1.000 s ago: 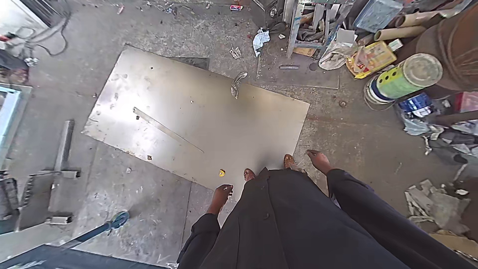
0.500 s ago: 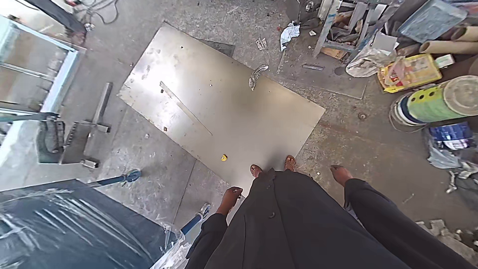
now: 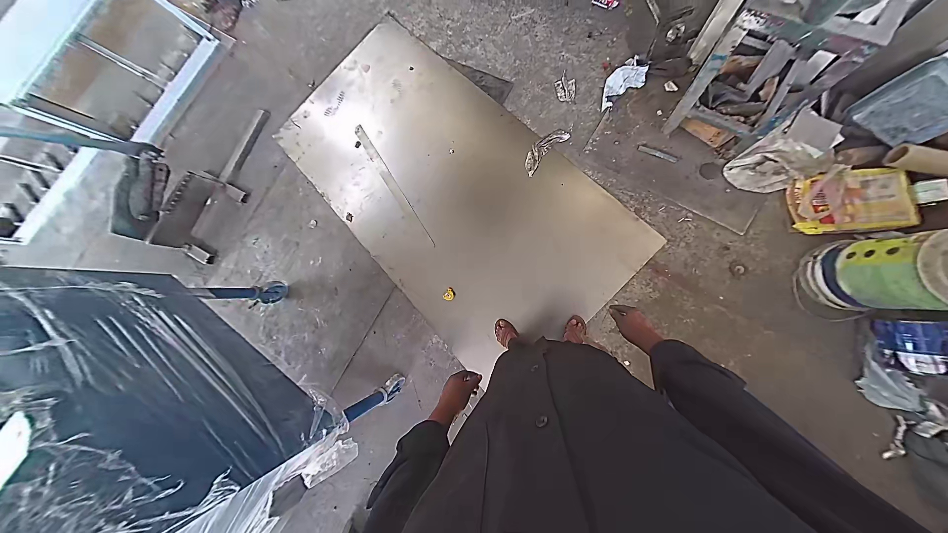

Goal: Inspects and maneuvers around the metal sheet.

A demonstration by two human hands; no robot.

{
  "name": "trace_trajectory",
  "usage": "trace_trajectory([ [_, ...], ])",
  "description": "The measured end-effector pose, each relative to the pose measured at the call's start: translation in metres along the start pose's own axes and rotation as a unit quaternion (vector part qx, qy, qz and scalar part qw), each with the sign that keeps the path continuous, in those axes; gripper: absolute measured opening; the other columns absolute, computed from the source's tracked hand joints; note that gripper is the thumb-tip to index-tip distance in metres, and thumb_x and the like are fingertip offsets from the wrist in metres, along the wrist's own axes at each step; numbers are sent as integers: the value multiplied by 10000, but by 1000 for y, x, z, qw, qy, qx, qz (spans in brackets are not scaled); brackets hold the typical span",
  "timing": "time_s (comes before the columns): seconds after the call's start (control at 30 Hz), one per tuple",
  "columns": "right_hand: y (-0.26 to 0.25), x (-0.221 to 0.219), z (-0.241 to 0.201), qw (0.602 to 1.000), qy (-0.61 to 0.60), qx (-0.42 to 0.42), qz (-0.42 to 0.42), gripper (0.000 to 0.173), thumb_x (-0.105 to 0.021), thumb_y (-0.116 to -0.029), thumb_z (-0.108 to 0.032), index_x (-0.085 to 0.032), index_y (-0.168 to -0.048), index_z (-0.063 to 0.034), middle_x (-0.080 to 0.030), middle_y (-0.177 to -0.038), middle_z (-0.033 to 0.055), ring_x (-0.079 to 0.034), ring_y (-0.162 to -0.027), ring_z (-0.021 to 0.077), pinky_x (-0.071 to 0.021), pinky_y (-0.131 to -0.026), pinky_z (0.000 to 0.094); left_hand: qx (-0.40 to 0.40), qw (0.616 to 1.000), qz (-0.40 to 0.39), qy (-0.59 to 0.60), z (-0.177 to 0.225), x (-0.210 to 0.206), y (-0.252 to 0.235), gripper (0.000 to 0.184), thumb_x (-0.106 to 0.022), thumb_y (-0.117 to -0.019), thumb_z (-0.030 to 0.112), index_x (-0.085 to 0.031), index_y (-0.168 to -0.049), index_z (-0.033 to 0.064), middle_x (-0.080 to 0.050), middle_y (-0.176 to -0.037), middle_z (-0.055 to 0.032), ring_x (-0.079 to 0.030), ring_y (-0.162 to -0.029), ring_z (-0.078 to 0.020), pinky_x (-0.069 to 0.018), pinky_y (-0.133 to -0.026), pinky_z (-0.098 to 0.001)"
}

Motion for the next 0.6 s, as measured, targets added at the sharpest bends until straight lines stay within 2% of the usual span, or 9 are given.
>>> trace_trajectory([
  [0.1,-5,-7,15,1000,15,-1,-6,467,-390,-1114,-413,-620,-1424,-149,-625,-1421,168,-560,-1362,338,-401,-1144,570,-17,999,-7,-30,-1,-8,-3,368,-560,-1078,301,-686,-1236,-6,-726,-1114,-187,-703,-1027,-280,-523,-990,-483],
  [0.37,4,-18,67,998,32,-48,-23,468,-380,-1117,-377,-630,-1397,-97,-616,-1417,201,-544,-1372,370,-396,-1147,586,-2,1000,-4,-24,-11,-3,-4,378,-548,-1083,292,-676,-1248,-23,-717,-1152,-207,-700,-1063,-297,-515,-1017,-484],
  [0.6,9,-17,69,998,16,-60,-15,465,-386,-1117,-390,-631,-1403,-117,-619,-1416,198,-548,-1367,369,-396,-1142,595,-3,1000,-7,-26,-17,-4,-8,385,-545,-1083,308,-679,-1241,-17,-718,-1135,-199,-695,-1053,-294,-514,-1003,-488],
])
Point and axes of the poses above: each hand's wrist, its own y-axis away from the middle knuckle, its own x-axis out of the back of the hand, z = x × y, the point moved 5 cm from there along -y, towards the middle knuckle
